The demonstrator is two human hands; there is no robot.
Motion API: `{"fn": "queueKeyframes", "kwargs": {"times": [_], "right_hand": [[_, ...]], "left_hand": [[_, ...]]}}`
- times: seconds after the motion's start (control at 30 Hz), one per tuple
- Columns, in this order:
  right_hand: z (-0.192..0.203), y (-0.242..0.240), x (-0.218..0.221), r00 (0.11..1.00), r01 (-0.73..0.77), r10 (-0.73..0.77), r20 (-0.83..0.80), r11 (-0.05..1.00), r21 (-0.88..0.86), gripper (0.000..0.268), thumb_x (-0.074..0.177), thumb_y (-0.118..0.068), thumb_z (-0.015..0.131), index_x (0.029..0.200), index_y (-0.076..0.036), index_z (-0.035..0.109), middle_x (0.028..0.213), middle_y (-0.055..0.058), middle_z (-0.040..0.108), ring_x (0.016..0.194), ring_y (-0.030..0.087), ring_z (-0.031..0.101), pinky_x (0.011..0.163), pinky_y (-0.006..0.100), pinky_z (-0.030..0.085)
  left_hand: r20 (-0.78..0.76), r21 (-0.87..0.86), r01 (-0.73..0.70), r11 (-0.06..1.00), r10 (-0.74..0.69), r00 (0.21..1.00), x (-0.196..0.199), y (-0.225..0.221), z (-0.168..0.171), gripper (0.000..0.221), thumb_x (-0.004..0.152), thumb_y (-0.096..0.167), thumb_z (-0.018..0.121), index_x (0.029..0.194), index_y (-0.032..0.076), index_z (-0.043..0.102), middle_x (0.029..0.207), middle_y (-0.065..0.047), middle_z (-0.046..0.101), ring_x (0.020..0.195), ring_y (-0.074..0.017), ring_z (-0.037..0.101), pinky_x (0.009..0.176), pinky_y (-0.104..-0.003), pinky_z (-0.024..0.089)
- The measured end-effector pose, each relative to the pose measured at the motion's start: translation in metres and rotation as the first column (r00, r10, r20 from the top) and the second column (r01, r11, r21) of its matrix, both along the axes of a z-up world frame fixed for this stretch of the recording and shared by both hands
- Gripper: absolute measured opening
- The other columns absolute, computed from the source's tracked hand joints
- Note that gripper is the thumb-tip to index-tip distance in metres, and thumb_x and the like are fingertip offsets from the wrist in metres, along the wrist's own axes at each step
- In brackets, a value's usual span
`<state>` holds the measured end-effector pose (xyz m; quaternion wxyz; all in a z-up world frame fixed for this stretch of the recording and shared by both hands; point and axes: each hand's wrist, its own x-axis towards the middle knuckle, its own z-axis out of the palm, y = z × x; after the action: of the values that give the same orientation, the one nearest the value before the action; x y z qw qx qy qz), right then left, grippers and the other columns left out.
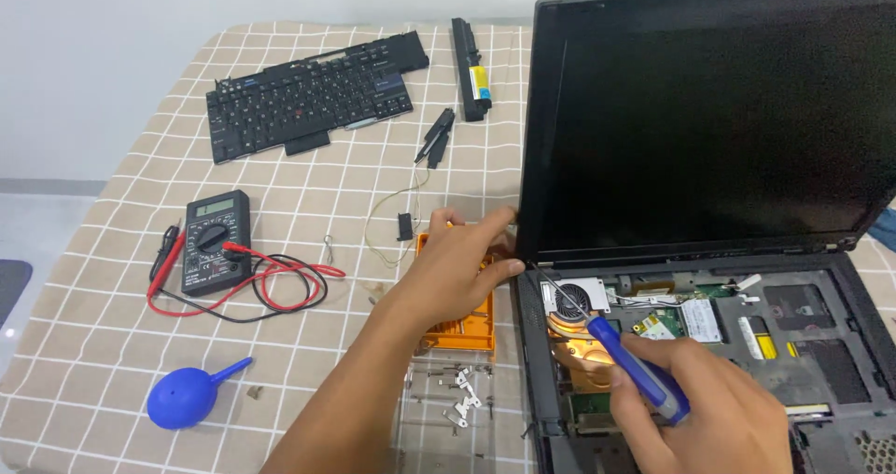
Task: Disassembling a laptop by removing internal screws and components using a screwdriver
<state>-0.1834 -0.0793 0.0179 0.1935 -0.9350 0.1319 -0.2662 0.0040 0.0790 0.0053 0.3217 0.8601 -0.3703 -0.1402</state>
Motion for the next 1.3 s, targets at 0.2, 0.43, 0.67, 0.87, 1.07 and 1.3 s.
{"fn": "queueKeyframes", "kwargs": {"times": [0.2,0.43,0.67,0.87,1.07,1.3], "right_hand": [[-0.009,-0.001,0.001,0.995,0.053,-0.057,-0.08,0.997,-0.054,0.024,0.076,-0.033,0.066,0.096,-0.02,0.071,0.074,-0.003,0.07,0.067,0.023,0.064,0.064,0.034,0.048],[-0.012,0.0,0.002,0.999,0.027,-0.029,-0.045,0.998,-0.053,0.024,0.076,-0.033,0.068,0.095,-0.019,0.07,0.076,-0.004,0.071,0.064,0.02,0.065,0.062,0.032,0.047],[-0.011,0.004,0.001,0.998,0.03,-0.031,-0.048,0.999,-0.038,0.022,0.077,-0.031,0.067,0.094,-0.016,0.07,0.077,-0.004,0.071,0.063,0.017,0.065,0.059,0.031,0.048],[-0.03,0.023,-0.004,0.887,0.175,-0.257,-0.384,0.956,-0.237,0.034,0.074,-0.054,0.058,0.105,-0.04,0.061,0.074,-0.004,0.07,0.059,0.027,0.068,0.058,0.041,0.053],[-0.018,0.03,0.002,0.642,0.092,-0.113,-0.758,0.993,-0.071,0.048,0.08,-0.054,0.044,0.126,-0.044,0.036,0.075,-0.005,0.072,0.067,0.028,0.071,0.063,0.042,0.055],[-0.004,0.033,0.002,0.789,0.348,0.033,-0.613,0.798,0.491,0.035,0.081,-0.037,0.051,0.116,-0.035,0.053,0.1,-0.008,0.08,0.093,0.017,0.073,0.084,0.029,0.047]], "left_hand": [[-0.045,0.036,-0.03,0.999,0.031,0.998,-0.002,-0.001,0.003,0.04,0.091,0.027,0.056,0.128,0.021,0.042,0.101,-0.005,0.072,0.109,-0.0329,0.036,0.087,-0.047,0.031],[0.001,0.022,-0.023,0.999,0.023,1.0,-0.002,-0.002,0.003,0.039,0.091,0.027,0.057,0.126,0.019,0.044,0.102,-0.006,0.073,0.108,-0.0329,0.039,0.088,-0.046,0.03],[-0.021,0.015,-0.017,1.0,0.017,1.0,-0.004,-0.002,0.005,0.033,0.091,0.025,0.058,0.121,0.017,0.047,0.097,-0.004,0.073,0.104,-0.0282,0.042,0.088,-0.043,0.029],[0.117,-0.044,0.017,0.999,-0.011,0.993,-0.003,-0.003,-0.001,0.023,0.089,0.024,0.058,0.107,0.014,0.047,0.083,-0.003,0.074,0.078,-0.0269,0.06,0.092,-0.039,0.025],[0.148,-0.085,0.024,0.996,-0.012,0.989,-0.001,-0.003,-0.006,0.02,0.087,0.02,0.06,0.1,0.014,0.046,0.083,0.001,0.073,0.077,-0.0255,0.063,0.095,-0.039,0.023],[0.12,-0.078,0.019,0.997,-0.009,0.993,-0.002,-0.005,-0.007,0.018,0.088,0.021,0.059,0.096,0.014,0.045,0.08,-0.001,0.071,0.083,-0.0266,0.055,0.094,-0.039,0.024]]}}
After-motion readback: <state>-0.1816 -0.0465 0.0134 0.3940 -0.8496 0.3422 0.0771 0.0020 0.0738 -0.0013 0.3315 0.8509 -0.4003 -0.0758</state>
